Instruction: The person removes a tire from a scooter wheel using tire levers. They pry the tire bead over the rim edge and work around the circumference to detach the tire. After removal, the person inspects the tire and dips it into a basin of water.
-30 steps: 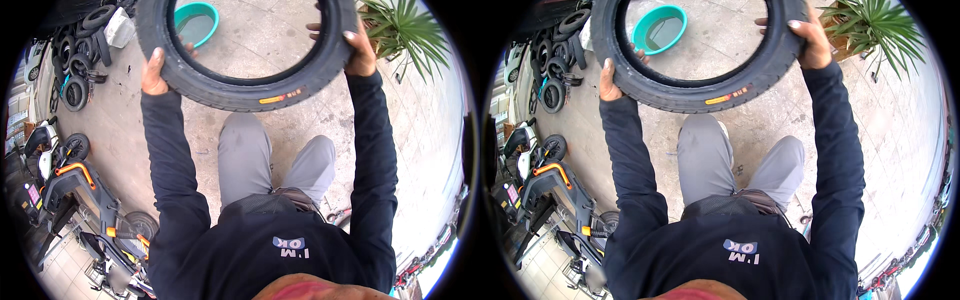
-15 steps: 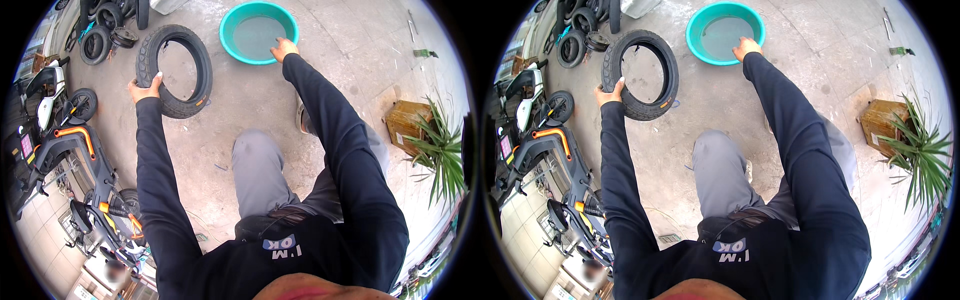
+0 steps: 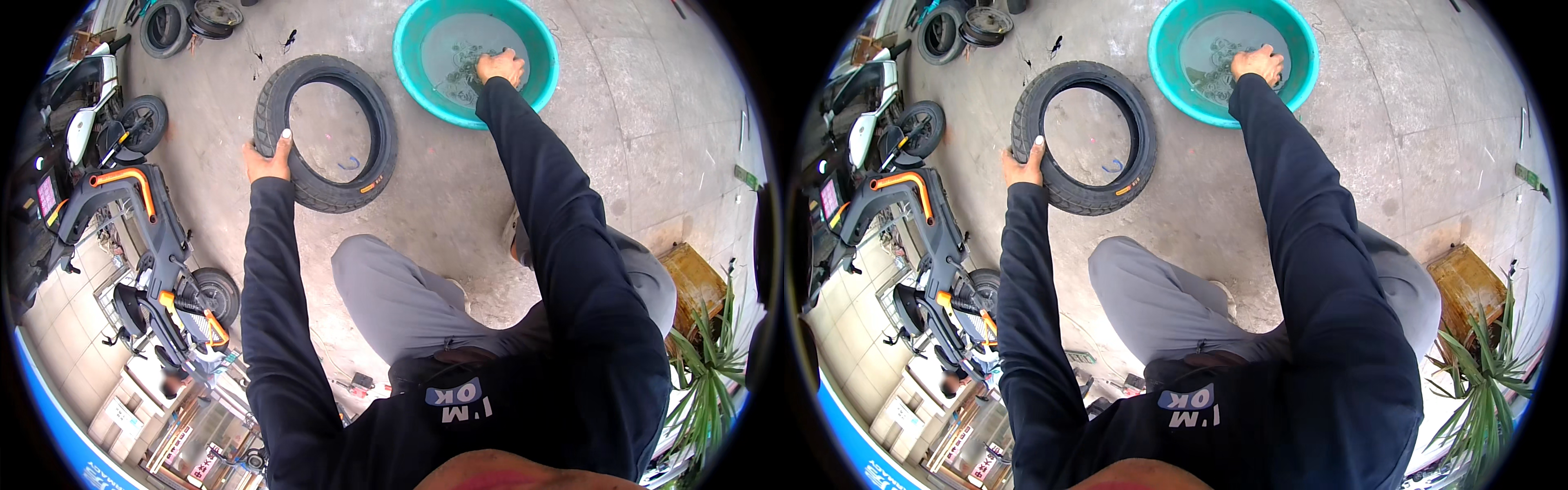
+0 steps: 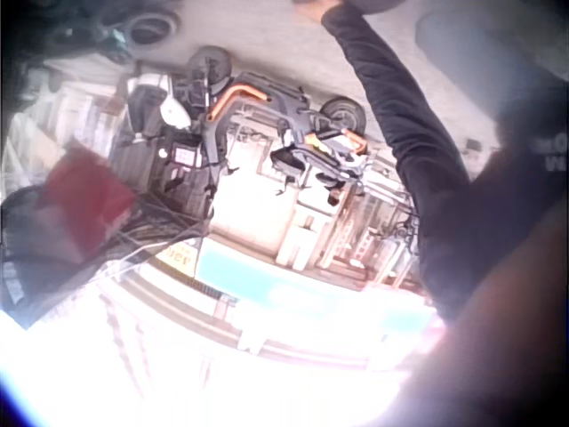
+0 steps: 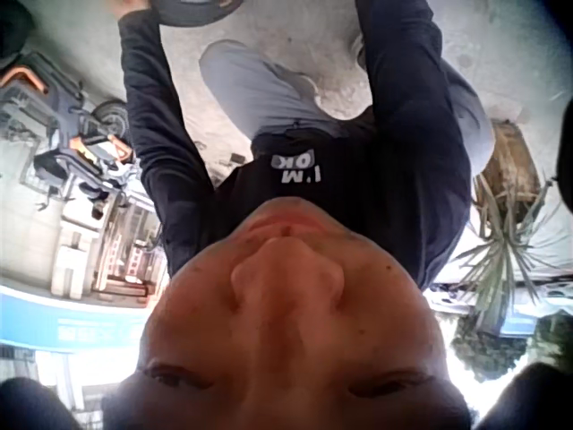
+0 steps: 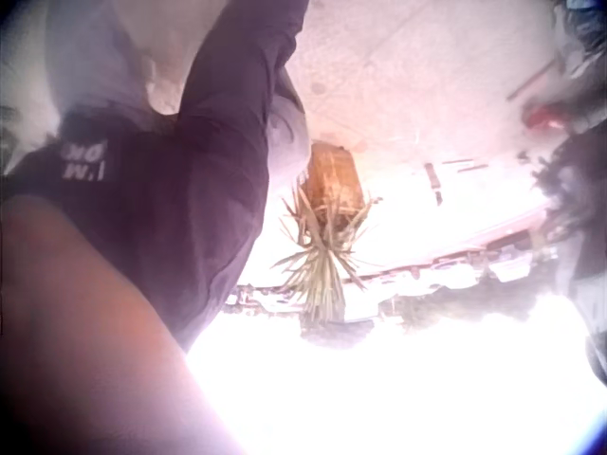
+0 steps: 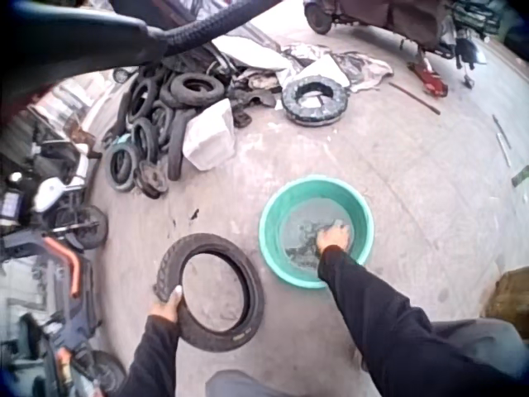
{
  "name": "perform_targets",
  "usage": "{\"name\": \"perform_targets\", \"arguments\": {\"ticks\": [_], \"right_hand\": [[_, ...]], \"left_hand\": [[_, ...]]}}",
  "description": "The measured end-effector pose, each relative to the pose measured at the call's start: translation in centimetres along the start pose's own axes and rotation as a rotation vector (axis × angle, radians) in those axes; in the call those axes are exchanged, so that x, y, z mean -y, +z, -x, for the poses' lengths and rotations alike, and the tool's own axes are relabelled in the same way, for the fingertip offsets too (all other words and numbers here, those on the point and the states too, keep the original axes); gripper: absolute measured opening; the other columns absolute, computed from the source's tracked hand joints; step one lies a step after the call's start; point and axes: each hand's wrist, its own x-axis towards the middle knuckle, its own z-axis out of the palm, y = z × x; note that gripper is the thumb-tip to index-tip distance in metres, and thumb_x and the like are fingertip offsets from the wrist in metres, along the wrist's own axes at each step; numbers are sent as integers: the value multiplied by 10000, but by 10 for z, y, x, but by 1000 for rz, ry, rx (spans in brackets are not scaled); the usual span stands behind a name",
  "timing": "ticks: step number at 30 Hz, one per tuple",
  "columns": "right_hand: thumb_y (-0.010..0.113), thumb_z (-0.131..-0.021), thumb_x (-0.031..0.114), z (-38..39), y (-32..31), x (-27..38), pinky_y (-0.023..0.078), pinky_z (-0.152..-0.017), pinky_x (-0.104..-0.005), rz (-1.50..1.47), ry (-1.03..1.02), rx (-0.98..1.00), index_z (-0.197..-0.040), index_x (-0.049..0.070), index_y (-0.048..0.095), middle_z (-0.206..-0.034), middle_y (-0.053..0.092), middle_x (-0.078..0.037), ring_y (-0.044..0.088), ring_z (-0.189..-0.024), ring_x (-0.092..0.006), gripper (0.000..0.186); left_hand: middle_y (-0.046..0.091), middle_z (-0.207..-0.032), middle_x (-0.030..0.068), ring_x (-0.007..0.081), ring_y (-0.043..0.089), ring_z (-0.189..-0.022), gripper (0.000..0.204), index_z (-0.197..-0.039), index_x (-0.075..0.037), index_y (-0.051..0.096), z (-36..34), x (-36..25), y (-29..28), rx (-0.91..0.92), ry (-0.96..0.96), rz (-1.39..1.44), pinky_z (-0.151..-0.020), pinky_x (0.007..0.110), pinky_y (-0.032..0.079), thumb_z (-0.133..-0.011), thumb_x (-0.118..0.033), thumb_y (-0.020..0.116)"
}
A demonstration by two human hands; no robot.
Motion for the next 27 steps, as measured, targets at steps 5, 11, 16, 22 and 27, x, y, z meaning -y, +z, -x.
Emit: {"name": "perform_targets", "arguments": {"ticks": [5,11,16,22,27], "right_hand": [[617,-915,113,-24,9,-9,509,-577,-366,-621,421,765,-929,-29,694,-777,648,-123,616,-642,-208,163],[549,-950,334,155,-68,84,399,-1100,-420,-717,-258,662,-1288,-37,615,-1320,599,-277,534,-1285,-403,506],[519,-971,351,263,-91,98,149,-1241,-380,-992,-305,1057,-1551,-75,218,-1667,30,-231,69,-1551,-343,780],[487,-990,317,305,-175,78,180,-1224,-371,-1255,-297,1275,-1502,-86,333,-1623,213,-251,180,-1515,-310,670],[423,-1058,371,313,-179,54,572,-777,-374,-1194,512,1405,-1186,-36,579,-1146,638,-235,681,-833,-252,454]], "left_hand": [[626,-1225,318,384,631,-1151,927,-1343,122,463,15,-39,-12,105,11,1,-1012,411,467,-755,-489,838],[642,-1215,318,397,634,-1159,877,-1304,104,531,58,-29,4,154,-112,-162,-1002,408,476,-771,-538,799],[634,-1219,332,414,627,-1168,855,-1312,100,525,63,-41,7,200,-76,-81,-1002,435,474,-832,-578,725],[616,-1249,337,430,605,-1189,833,-1336,89,509,66,1,10,134,-183,-8,-1008,434,463,-935,-640,545],[627,-1235,316,418,608,-1174,792,-1304,74,541,68,1,8,111,-154,-70,-1004,430,459,-930,-622,572]]}}
